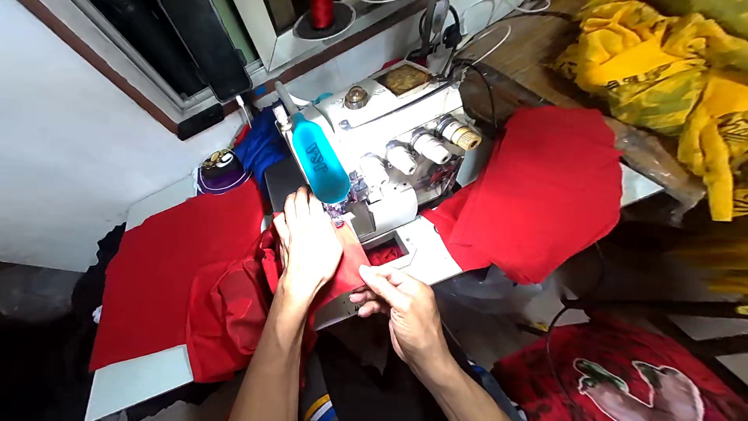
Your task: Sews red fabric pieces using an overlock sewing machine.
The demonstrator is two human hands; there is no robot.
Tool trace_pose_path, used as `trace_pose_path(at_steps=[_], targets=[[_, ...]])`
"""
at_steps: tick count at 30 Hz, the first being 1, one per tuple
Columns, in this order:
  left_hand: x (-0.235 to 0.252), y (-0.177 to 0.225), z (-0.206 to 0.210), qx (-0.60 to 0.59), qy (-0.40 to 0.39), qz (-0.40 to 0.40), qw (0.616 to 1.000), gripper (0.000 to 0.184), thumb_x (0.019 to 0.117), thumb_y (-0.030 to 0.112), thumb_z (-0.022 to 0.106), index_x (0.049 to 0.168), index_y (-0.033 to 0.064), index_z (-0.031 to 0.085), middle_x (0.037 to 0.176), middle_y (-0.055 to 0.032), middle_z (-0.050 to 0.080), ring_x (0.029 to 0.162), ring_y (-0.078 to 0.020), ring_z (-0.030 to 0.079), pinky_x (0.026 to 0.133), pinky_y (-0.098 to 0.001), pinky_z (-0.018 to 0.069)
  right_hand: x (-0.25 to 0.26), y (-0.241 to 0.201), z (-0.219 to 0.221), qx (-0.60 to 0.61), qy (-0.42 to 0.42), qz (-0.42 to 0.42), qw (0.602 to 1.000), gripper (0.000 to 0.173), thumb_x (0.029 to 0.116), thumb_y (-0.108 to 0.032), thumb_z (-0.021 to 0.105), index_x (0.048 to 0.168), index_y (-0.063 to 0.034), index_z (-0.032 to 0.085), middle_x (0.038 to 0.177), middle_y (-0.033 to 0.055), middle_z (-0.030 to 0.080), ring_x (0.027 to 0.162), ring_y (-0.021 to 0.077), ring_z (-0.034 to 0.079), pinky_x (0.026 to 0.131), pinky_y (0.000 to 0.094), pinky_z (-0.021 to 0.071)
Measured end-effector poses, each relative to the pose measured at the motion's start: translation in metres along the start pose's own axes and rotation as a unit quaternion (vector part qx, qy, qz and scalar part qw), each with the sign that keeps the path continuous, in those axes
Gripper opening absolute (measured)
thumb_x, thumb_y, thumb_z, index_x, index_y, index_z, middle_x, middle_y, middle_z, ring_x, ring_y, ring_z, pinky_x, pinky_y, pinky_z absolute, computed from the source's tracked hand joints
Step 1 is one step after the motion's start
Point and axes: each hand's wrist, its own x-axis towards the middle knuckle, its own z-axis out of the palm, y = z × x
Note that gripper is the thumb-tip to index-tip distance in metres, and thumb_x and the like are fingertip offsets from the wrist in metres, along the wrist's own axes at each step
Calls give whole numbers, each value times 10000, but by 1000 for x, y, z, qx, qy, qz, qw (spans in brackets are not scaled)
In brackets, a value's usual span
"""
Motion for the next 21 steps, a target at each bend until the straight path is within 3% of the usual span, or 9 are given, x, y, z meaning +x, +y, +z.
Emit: trace_pose_path(at_steps=[1, 6, 9, 14, 18, 21], targets=[[0, -1, 0, -3, 1, 4, 1000, 386, 1032, 208, 404, 1271, -9, 616, 1504, -202, 481, 1403, -398, 422, 976, -612, 399, -1, 0, 0, 3, -1, 0, 1000, 143, 992, -45, 623, 945, 54, 715, 767, 139, 739, 646, 185, 738, 546, 278, 618], [-16, -1, 4, -36, 11, 19, 999, 507, 1062, 244, 342, 1445, -36, 522, 1567, -215, 441, 1475, -385, 373, 1088, -621, 329, -10, 2, -7, 16, 1, 6, 1000, 171, 1001, -69, 600, 906, 37, 696, 755, 123, 738, 625, 173, 731, 539, 276, 614], [-13, 0, 2, -34, 4, 18, 999, 504, 1040, 235, 351, 1406, -54, 542, 1549, -238, 445, 1449, -405, 387, 1040, -621, 350, -9, 1, -4, 29, -1, 12, 999, 182, 1007, -59, 584, 899, 39, 693, 745, 126, 734, 621, 171, 730, 535, 269, 608], [-13, 0, -1, -52, -8, 16, 998, 498, 1047, 245, 351, 1405, -43, 543, 1566, -220, 431, 1461, -408, 374, 1061, -635, 344, -10, 1, -2, 44, -7, 11, 999, 191, 1011, -48, 562, 904, 47, 688, 747, 137, 738, 615, 169, 729, 528, 264, 604], [-7, 2, 0, -27, -8, 4, 1000, 447, 1037, 234, 343, 1298, -25, 596, 1535, -212, 458, 1445, -390, 392, 1030, -609, 370, -6, -1, 2, 48, 6, 15, 999, 193, 1019, -45, 555, 922, 54, 690, 742, 133, 732, 610, 161, 722, 519, 252, 592], [-6, -3, -4, -80, -2, 0, 997, 451, 1052, 220, 371, 1362, -29, 584, 1567, -202, 437, 1459, -389, 382, 1054, -632, 355, -1, -2, 5, 51, 12, 15, 999, 188, 1025, -54, 561, 960, 64, 693, 761, 147, 730, 620, 172, 723, 517, 259, 594]])
